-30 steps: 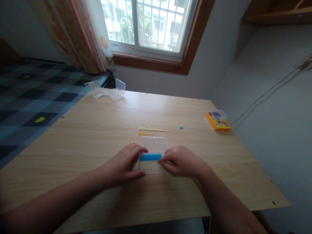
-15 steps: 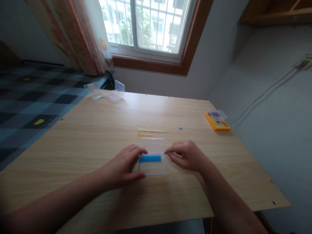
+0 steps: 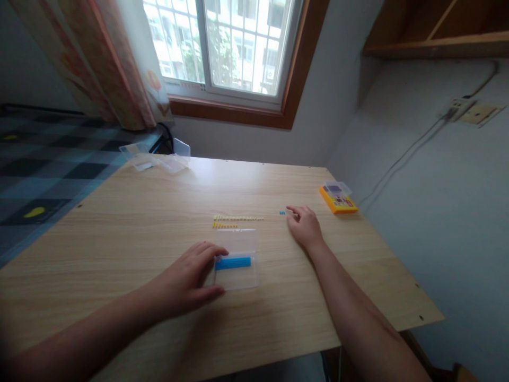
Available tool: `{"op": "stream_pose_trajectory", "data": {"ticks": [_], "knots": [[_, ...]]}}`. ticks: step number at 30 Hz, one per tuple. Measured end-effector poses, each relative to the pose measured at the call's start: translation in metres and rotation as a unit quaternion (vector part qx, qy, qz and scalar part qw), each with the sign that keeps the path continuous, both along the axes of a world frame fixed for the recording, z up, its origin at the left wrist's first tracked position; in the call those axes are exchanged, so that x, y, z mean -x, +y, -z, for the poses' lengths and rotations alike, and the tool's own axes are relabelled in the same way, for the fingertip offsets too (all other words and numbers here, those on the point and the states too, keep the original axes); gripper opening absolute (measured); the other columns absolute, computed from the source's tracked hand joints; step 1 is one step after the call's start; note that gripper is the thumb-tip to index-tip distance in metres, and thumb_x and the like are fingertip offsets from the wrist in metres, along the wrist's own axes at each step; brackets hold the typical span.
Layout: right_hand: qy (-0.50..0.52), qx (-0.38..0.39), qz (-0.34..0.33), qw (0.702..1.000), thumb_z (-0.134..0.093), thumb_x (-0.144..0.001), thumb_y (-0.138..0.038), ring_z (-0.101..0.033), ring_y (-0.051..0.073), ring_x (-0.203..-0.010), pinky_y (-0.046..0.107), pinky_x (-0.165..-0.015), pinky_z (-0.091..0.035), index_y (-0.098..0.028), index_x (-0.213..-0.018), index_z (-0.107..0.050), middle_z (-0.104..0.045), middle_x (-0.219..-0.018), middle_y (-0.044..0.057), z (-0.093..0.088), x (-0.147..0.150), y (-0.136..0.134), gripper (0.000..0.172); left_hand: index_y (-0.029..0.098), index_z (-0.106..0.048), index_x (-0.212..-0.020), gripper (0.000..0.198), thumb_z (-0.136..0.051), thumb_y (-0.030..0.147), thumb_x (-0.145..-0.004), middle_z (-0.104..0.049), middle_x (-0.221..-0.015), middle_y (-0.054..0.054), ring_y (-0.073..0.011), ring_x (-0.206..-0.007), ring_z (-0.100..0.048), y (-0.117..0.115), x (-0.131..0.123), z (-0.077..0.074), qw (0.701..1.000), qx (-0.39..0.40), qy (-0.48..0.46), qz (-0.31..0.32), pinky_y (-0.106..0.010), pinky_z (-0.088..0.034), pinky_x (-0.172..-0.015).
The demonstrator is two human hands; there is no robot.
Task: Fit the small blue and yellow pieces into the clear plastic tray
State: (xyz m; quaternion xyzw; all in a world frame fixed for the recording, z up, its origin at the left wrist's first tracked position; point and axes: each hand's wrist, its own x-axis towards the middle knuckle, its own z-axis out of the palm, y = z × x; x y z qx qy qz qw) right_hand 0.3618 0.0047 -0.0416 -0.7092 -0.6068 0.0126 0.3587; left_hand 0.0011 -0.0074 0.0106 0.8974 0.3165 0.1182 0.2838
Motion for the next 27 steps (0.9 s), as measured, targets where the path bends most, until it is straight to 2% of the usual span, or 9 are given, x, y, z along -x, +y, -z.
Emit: {"op": "stream_pose_trajectory", "data": {"ticks": [4,7,12,16,27], "knots": [[-0.040,0.007,-0.009,0.999,-0.060,-0.088,-0.030,-0.062,0.027,-0.098,0.042,-0.096,-0.049,-0.017,-0.117,-0.078,-0.070,-0.104,0.012,0.003,0.005,0.003,0.037,0.023,-0.058,-0.127,0.053,-0.075,0.036,-0.079,-0.062,-0.128,-0.009,-0.0301,-0.123,-0.055,-0.001,0.000,0.000,1.000,0.005,0.002,0.000,-0.049,-0.044,-0.109],[-0.064,0.008,-0.015,0.998,-0.061,-0.090,-0.032,-0.059,0.029,-0.105,0.044,-0.101,-0.046,-0.019,-0.116,-0.079,-0.068,-0.109,0.013,0.001,0.008,0.003,0.034,0.023,-0.058,-0.126,0.052,-0.075,0.035,-0.079,-0.062,-0.128,-0.008,-0.0300,-0.123,-0.055,-0.001,0.000,0.000,1.000,0.005,0.001,-0.003,-0.049,-0.045,-0.109],[-0.082,0.006,-0.027,0.996,-0.064,-0.091,-0.032,-0.057,0.029,-0.109,0.043,-0.102,-0.044,-0.022,-0.104,-0.083,-0.065,-0.114,0.013,-0.002,0.013,0.000,0.026,0.024,-0.058,-0.127,0.052,-0.075,0.036,-0.079,-0.063,-0.128,-0.009,-0.0303,-0.123,-0.055,0.000,0.000,0.001,1.000,0.004,-0.001,-0.002,-0.049,-0.045,-0.109],[-0.080,0.011,-0.036,0.996,-0.067,-0.089,-0.033,-0.058,0.028,-0.105,0.042,-0.100,-0.044,-0.023,-0.094,-0.083,-0.067,-0.106,0.011,-0.004,0.020,-0.004,0.020,0.024,-0.058,-0.126,0.052,-0.075,0.035,-0.079,-0.063,-0.128,-0.009,-0.0303,-0.123,-0.055,0.000,0.000,0.001,1.000,0.000,-0.003,0.001,-0.049,-0.045,-0.109],[-0.091,0.057,-0.112,0.988,-0.062,-0.091,-0.023,-0.062,0.026,-0.097,0.040,-0.093,-0.044,-0.021,-0.087,-0.081,-0.075,-0.094,0.008,-0.016,0.037,-0.023,0.019,0.023,-0.058,-0.126,0.053,-0.078,0.037,-0.079,-0.062,-0.129,-0.009,-0.0312,-0.124,-0.054,-0.002,-0.001,-0.001,1.000,0.005,0.009,-0.002,-0.051,-0.042,-0.111]]}}
